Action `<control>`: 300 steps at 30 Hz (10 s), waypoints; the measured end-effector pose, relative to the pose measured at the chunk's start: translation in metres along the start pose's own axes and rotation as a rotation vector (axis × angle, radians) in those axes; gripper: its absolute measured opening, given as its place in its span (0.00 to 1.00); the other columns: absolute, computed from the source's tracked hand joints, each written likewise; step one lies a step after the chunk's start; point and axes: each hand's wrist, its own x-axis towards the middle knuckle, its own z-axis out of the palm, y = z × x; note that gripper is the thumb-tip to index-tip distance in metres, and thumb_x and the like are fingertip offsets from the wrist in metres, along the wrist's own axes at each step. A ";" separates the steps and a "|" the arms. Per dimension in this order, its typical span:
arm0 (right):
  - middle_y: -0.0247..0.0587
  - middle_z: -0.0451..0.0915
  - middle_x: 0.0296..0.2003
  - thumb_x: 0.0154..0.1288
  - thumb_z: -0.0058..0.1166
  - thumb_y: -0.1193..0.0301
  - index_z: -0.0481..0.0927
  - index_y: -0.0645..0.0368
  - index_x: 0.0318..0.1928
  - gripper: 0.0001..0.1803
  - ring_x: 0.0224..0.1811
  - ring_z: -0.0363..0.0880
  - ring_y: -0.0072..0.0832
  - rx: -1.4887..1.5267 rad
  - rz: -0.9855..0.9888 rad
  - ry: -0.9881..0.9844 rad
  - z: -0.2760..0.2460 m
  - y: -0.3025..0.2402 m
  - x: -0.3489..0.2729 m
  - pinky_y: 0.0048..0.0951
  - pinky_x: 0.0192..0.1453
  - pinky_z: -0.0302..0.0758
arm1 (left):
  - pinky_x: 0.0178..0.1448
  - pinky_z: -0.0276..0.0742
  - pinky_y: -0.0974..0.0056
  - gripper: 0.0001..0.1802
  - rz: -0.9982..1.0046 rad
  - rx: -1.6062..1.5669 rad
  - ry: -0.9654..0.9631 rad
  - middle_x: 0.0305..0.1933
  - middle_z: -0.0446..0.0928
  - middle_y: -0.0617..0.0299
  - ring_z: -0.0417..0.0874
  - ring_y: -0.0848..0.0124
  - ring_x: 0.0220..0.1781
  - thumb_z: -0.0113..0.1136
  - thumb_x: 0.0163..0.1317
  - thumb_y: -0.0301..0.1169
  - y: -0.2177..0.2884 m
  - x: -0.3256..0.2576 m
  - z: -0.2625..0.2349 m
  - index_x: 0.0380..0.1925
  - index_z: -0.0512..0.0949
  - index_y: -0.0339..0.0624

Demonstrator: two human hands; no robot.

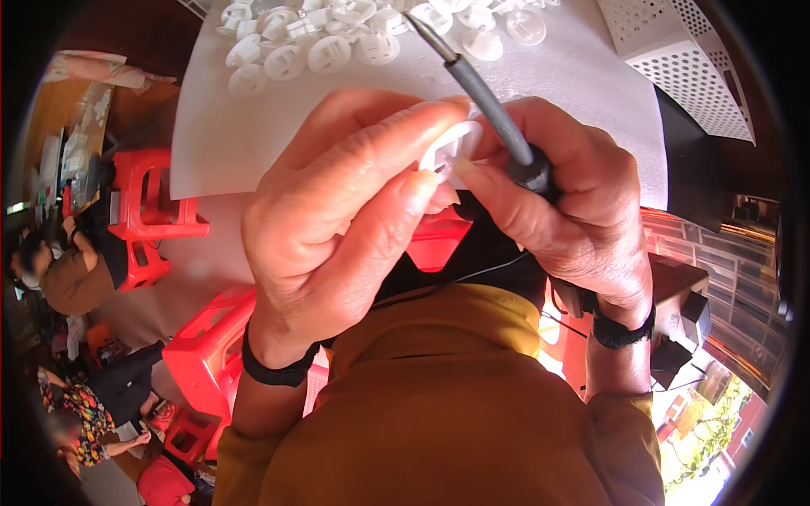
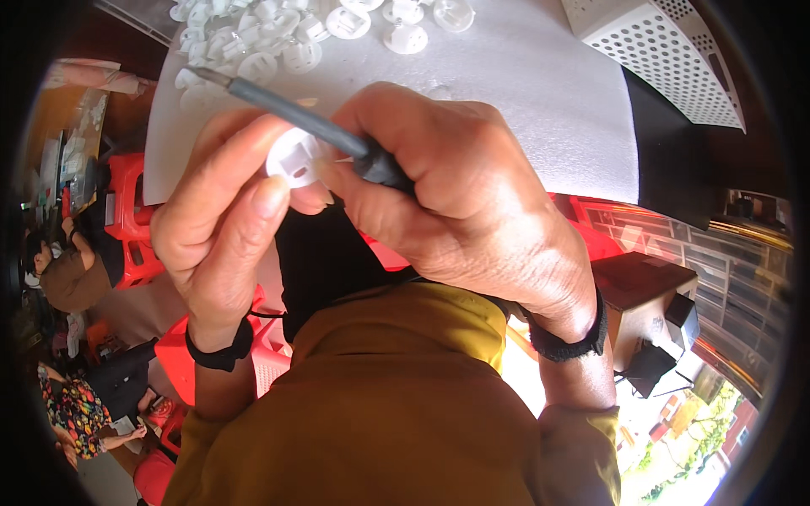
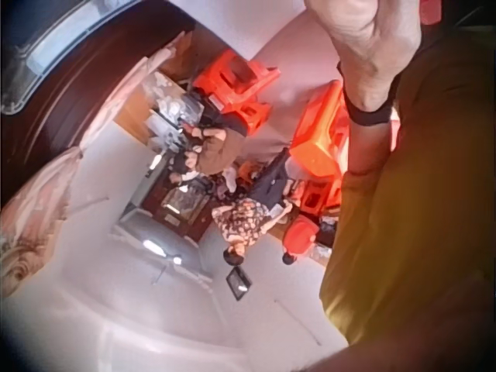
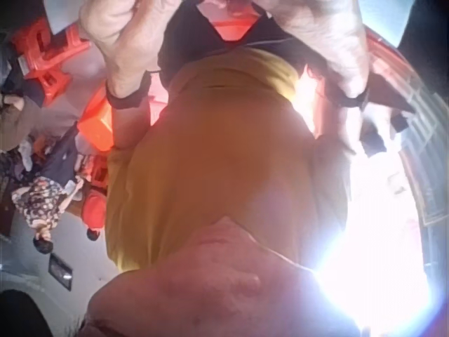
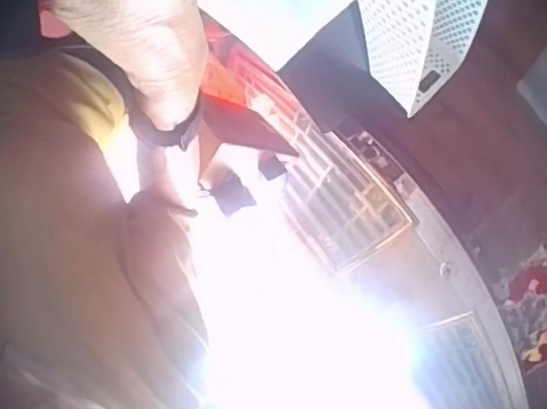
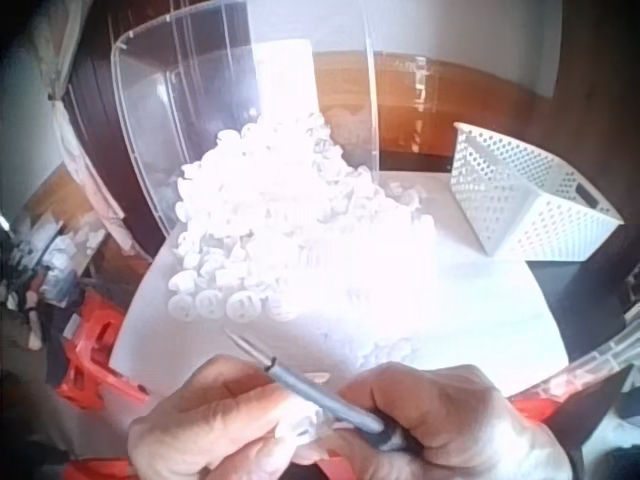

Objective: Assembling or finishing small white plastic components using a handheld tool.

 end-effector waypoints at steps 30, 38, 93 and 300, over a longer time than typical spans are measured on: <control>0.33 0.75 0.22 0.60 0.61 0.76 0.77 0.64 0.36 0.07 0.23 0.70 0.19 -0.012 -0.156 -0.104 0.000 0.012 0.003 0.23 0.27 0.67 | 0.40 0.74 0.69 0.19 -0.158 -0.013 0.035 0.38 0.78 0.51 0.78 0.72 0.33 0.47 0.65 0.21 0.015 -0.004 0.000 0.56 0.71 0.24; 0.35 0.74 0.21 0.60 0.61 0.76 0.77 0.65 0.35 0.07 0.23 0.70 0.20 -0.073 -0.259 -0.022 0.008 0.010 0.004 0.23 0.28 0.67 | 0.41 0.75 0.70 0.19 -0.165 0.051 0.091 0.38 0.78 0.53 0.79 0.72 0.33 0.47 0.64 0.20 0.019 -0.004 0.001 0.55 0.71 0.23; 0.30 0.78 0.23 0.62 0.60 0.77 0.76 0.62 0.37 0.06 0.23 0.71 0.13 -0.118 -0.124 0.129 0.023 0.019 0.000 0.19 0.26 0.70 | 0.37 0.76 0.72 0.19 -0.429 -0.162 0.053 0.39 0.81 0.54 0.81 0.74 0.32 0.47 0.62 0.23 0.002 -0.003 -0.002 0.53 0.73 0.26; 0.38 0.70 0.18 0.66 0.54 0.64 0.74 0.69 0.30 0.17 0.22 0.67 0.23 -0.105 0.135 0.137 -0.011 -0.074 -0.032 0.31 0.28 0.68 | 0.50 0.79 0.66 0.24 -0.158 -0.475 0.136 0.57 0.74 0.50 0.82 0.66 0.48 0.51 0.70 0.36 0.031 -0.014 0.020 0.61 0.68 0.34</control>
